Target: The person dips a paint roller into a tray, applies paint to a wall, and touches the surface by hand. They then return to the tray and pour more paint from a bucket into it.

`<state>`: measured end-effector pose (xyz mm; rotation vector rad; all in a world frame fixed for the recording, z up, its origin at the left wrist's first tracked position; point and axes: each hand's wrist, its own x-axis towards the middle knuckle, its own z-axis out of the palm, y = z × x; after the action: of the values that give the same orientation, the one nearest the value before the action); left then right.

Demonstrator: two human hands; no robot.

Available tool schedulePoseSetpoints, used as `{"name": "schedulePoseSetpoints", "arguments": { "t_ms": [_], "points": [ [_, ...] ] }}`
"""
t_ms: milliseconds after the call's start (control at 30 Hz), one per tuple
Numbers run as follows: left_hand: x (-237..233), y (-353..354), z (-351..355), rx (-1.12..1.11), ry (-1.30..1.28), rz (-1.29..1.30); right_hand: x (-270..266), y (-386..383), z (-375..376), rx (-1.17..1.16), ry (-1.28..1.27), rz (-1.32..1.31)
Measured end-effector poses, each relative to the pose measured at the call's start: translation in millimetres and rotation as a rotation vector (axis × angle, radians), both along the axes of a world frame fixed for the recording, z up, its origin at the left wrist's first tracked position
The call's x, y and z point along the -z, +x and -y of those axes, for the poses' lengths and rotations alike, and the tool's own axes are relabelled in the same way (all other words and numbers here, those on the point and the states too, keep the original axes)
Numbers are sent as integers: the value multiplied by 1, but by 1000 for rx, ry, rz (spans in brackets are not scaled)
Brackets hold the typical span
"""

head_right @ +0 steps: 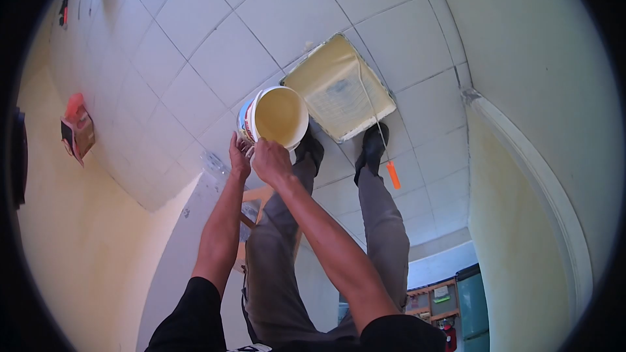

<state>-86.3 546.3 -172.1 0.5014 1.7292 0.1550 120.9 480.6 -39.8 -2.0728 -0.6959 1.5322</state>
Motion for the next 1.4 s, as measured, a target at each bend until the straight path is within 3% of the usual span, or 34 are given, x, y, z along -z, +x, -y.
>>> {"name": "schedulePoseSetpoints", "arguments": {
  "t_ms": [700,900,1100,1400],
  "points": [
    [-5,4,-6,11,13,-81,-5,-3,12,126,-66,-23],
    [1,-8,-6,3,6,-127,-5,-9,18,160,-25,-147],
    [-1,-5,-7,22,-3,-151,-3,-12,23,79,-79,-28],
    [12,-8,-14,24,-11,-138,-7,-9,1,53,-51,-52]
  ]
}}
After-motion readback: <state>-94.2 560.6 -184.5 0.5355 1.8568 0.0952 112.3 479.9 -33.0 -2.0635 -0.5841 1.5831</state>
